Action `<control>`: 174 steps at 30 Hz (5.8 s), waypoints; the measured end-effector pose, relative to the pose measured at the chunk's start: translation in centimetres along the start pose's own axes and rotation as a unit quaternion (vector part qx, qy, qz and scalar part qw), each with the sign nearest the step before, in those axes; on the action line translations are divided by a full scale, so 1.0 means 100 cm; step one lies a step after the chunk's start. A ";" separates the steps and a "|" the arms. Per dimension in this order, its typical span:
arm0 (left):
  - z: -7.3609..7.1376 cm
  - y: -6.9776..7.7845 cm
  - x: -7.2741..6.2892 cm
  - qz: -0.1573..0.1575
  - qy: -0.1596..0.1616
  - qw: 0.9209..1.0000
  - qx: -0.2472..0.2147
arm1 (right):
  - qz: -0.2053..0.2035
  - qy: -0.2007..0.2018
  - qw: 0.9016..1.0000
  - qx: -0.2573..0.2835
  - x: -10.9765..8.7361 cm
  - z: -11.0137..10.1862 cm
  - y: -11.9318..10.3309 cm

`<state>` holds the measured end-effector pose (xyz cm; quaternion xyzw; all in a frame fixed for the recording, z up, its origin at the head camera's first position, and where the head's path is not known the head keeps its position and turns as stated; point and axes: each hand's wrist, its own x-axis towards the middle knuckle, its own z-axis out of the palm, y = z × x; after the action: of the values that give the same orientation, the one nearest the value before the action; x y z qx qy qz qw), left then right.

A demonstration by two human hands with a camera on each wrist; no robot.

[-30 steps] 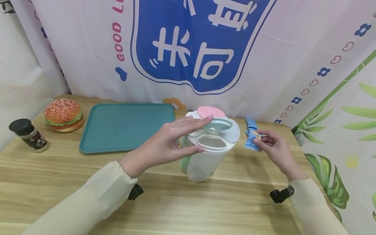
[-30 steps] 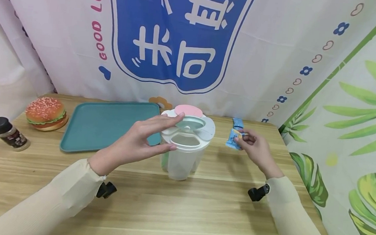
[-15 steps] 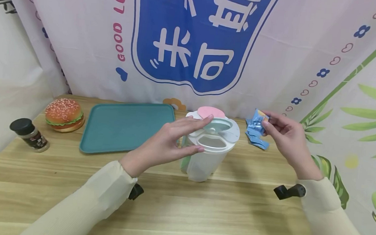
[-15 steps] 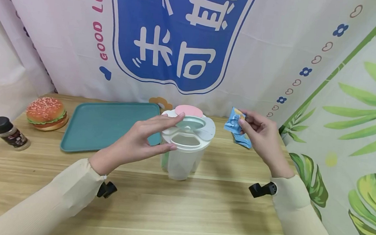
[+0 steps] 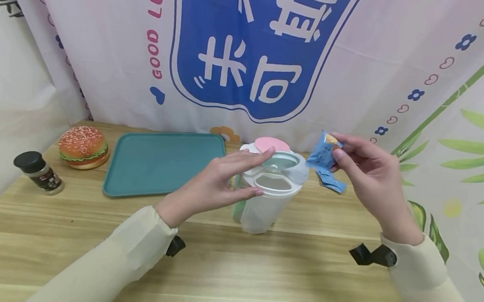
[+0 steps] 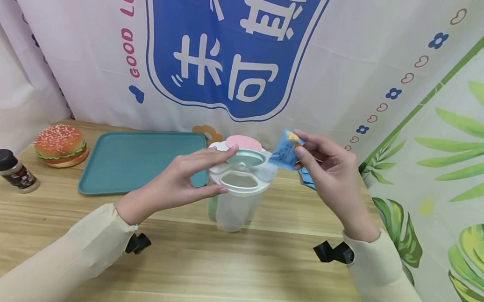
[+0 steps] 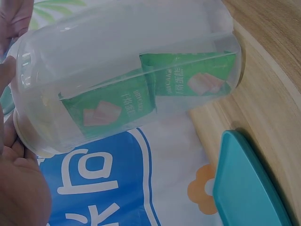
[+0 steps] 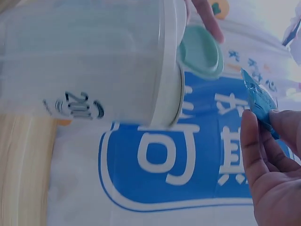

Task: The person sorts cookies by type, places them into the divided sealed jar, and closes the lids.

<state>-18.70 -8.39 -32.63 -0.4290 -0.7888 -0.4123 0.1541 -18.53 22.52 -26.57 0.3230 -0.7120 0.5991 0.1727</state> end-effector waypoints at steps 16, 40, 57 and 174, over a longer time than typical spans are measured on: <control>-0.001 0.000 0.000 -0.008 -0.012 1.000 -0.006 | -0.042 -0.076 0.989 -0.117 -0.011 0.044 0.000; 0.000 0.000 0.001 -0.008 -0.005 1.000 -0.001 | -0.124 -0.159 0.955 -0.217 -0.023 0.053 0.015; 0.000 0.001 0.001 -0.013 -0.006 1.000 -0.004 | -0.122 -0.219 0.926 -0.283 -0.026 0.052 0.012; 0.002 0.002 0.003 -0.014 0.007 1.000 -0.006 | 0.219 -0.263 0.826 -0.449 -0.059 -0.111 0.187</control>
<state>-18.65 -8.04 -32.46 -0.4158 -0.7911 -0.4221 0.1518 -28.29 36.13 -41.65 0.1908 -0.9728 0.1279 -0.0306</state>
